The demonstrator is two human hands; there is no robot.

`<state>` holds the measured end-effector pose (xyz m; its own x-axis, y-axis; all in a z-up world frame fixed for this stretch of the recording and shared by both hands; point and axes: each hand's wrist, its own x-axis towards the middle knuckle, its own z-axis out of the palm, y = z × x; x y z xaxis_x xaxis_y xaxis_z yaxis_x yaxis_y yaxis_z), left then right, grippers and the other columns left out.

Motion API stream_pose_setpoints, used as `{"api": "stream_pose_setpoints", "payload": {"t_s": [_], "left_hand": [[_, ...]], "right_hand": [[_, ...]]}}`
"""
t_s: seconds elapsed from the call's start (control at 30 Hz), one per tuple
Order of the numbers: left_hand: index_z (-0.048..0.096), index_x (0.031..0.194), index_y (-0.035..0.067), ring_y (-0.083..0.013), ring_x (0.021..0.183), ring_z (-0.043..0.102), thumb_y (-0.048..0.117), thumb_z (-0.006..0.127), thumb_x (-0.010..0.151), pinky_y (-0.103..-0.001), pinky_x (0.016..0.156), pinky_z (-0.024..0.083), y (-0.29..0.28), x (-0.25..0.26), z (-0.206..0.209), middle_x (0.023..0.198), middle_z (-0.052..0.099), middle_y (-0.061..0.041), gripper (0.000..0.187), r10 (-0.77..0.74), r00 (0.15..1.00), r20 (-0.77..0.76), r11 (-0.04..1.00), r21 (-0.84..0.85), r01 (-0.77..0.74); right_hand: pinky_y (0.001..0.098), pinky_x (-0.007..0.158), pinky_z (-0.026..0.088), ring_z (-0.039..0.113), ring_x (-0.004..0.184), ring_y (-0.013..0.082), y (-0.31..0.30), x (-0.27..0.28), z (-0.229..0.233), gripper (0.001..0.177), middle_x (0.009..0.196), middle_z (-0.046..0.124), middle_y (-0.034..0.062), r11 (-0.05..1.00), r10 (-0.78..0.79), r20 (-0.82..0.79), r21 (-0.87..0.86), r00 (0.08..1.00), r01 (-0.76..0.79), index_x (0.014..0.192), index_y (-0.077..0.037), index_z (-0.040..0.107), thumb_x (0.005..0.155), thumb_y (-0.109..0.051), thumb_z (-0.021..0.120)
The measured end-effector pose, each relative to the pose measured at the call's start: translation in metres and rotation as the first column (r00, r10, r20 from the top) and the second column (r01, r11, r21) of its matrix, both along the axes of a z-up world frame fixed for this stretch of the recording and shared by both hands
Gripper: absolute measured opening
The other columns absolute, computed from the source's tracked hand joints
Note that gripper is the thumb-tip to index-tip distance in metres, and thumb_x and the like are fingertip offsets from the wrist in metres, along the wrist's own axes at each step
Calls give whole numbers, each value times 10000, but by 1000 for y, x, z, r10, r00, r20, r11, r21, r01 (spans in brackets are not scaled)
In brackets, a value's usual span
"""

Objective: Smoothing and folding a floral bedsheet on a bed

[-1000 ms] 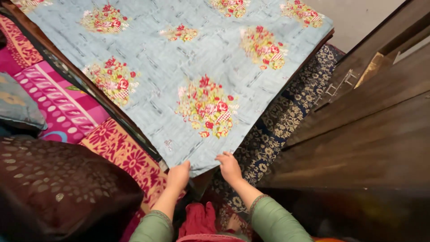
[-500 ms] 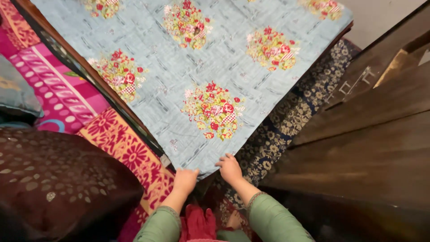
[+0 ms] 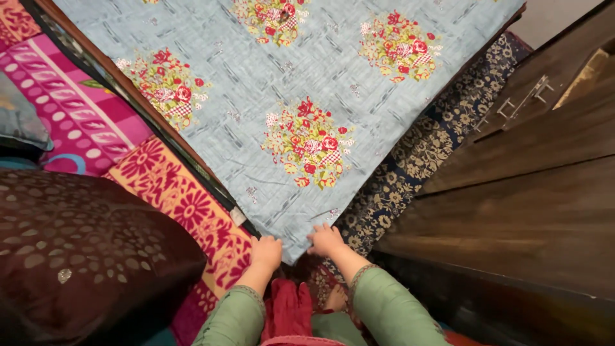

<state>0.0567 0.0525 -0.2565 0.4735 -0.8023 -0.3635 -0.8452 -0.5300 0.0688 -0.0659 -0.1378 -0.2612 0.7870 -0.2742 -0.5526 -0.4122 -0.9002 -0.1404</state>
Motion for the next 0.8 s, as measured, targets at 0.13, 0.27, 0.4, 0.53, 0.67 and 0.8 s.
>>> {"api": "stream_pose_setpoints", "payload": {"t_s": [0.13,0.27,0.4,0.53,0.67,0.8], "left_hand": [[753,999,207,-316,940,707,212,503,973,-640,996,373,-17,11,45,919,716,-80,252,12,1000,21,999,-52,-11],[726,1106,201,-321,996,715,196,532,959,-652,1042,373,-47,28,103,970,723,-83,244,33,999,33,989,-148,-28],[687,1195,179,-310,1014,713,177,548,953,-636,1072,381,-80,52,139,1007,710,-95,279,55,996,76,973,-227,-36],[663,1274,192,-291,1034,706,210,656,875,-633,1073,393,-110,80,178,1036,695,-75,400,79,988,130,954,-296,-37],[644,1280,188,-300,1113,677,284,754,805,-632,1071,412,-143,98,214,1111,687,-105,496,119,988,102,943,-323,-80],[627,1345,186,-291,1167,651,258,715,843,-622,1092,406,-181,97,245,1156,676,-97,515,142,985,95,927,-363,-99]], "right_hand": [[661,1196,224,249,1539,423,1,21,54,609,1628,425,56,994,-45,-173,94,984,62,1424,-328,607,878,-594,653],[679,1179,250,324,1510,414,-16,45,99,513,1541,519,98,991,-133,31,-24,991,134,1388,-283,648,904,-452,672],[674,1177,266,326,1509,402,-42,64,145,493,1539,512,97,980,-179,134,-67,975,190,1388,-287,644,914,-424,660],[679,1158,296,328,1507,379,-68,72,190,499,1507,537,98,962,-188,201,-161,961,222,1365,-254,665,897,-422,705],[675,1163,297,346,1506,362,-86,65,249,507,1499,538,121,938,-257,300,-151,919,311,1402,-205,629,939,-405,685],[694,1158,293,347,1507,382,-132,59,252,518,1513,531,122,931,-238,323,-194,916,310,1392,-219,634,915,-409,704]]}}
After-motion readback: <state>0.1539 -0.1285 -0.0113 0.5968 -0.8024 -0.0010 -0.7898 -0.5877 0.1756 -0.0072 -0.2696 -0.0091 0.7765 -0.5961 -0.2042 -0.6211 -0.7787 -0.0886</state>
